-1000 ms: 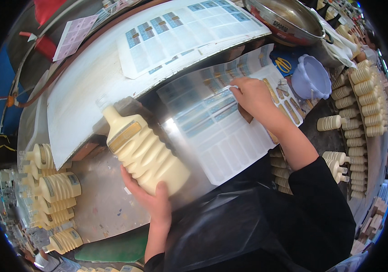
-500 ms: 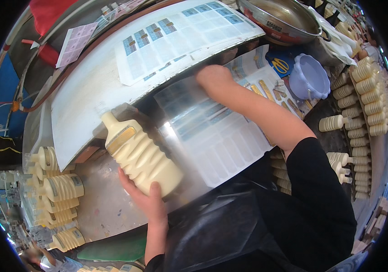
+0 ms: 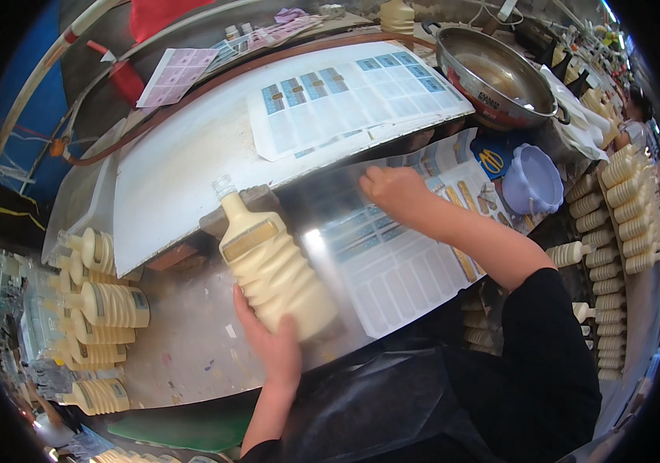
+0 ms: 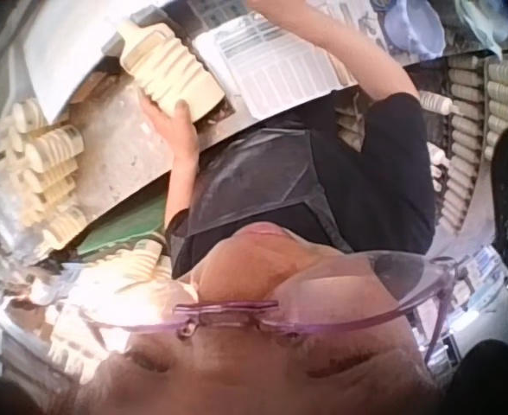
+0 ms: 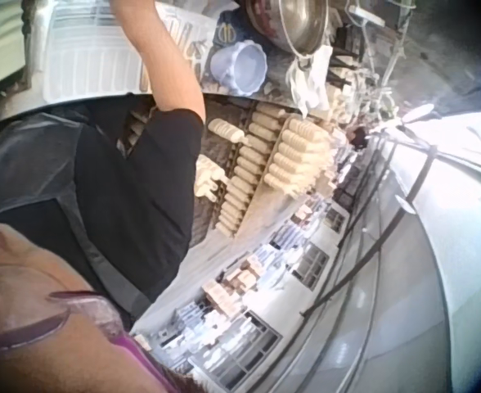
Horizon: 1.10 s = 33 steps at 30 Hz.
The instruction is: The person repeatedly applies adhesive labels to the neck and body of cream-colored plastic bottles. They pick up each bottle, smooth the label onto the surface, and place the finished bottle aside. The process is repeated for multiple bottles in a continuous sequence.
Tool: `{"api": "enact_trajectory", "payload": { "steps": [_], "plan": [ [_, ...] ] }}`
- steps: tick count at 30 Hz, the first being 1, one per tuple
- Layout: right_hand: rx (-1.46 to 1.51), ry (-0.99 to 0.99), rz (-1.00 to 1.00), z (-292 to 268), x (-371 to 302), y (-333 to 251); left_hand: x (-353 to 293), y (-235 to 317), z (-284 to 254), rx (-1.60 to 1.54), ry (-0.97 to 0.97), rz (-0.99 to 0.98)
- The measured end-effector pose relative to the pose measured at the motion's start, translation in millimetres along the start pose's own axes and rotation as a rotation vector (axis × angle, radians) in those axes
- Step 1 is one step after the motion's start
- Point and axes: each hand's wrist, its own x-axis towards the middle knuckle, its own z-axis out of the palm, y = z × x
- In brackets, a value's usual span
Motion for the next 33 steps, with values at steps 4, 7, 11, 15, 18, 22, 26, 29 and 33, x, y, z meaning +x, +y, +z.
{"api": "enact_trajectory", "payload": {
  "steps": [4,7,11,15,18,22,26,29,33],
  "plan": [
    [0.160,-0.154,0.017,-52,-1,-30,0,-3,-4,-0.109,0.000,0.043],
    [0.723,-0.215,0.249,-109,17,-73,-1,2,-12,-0.178,0.033,-0.010],
    [1.410,-0.250,0.543,-155,5,-116,0,-10,-15,-0.422,0.009,-0.121],
    [1.688,-0.384,0.762,-148,-8,-152,-10,-16,-15,-0.577,0.028,-0.124],
    [1.671,-0.350,0.858,-110,-24,-170,-20,-1,-11,-0.517,0.007,-0.085],
    [1.592,-0.337,0.839,-107,-27,-173,-13,-13,-9,-0.266,0.023,-0.035],
    [1.499,-0.334,0.796,-104,-26,-173,-12,-20,-6,-0.247,0.060,-0.015],
    [1.489,-0.285,0.776,-99,-31,-178,-12,-27,-8,-0.295,0.050,-0.002],
    [1.450,-0.254,0.726,-92,-31,-179,-12,-23,-9,-0.343,0.065,-0.040]
  ]
}}
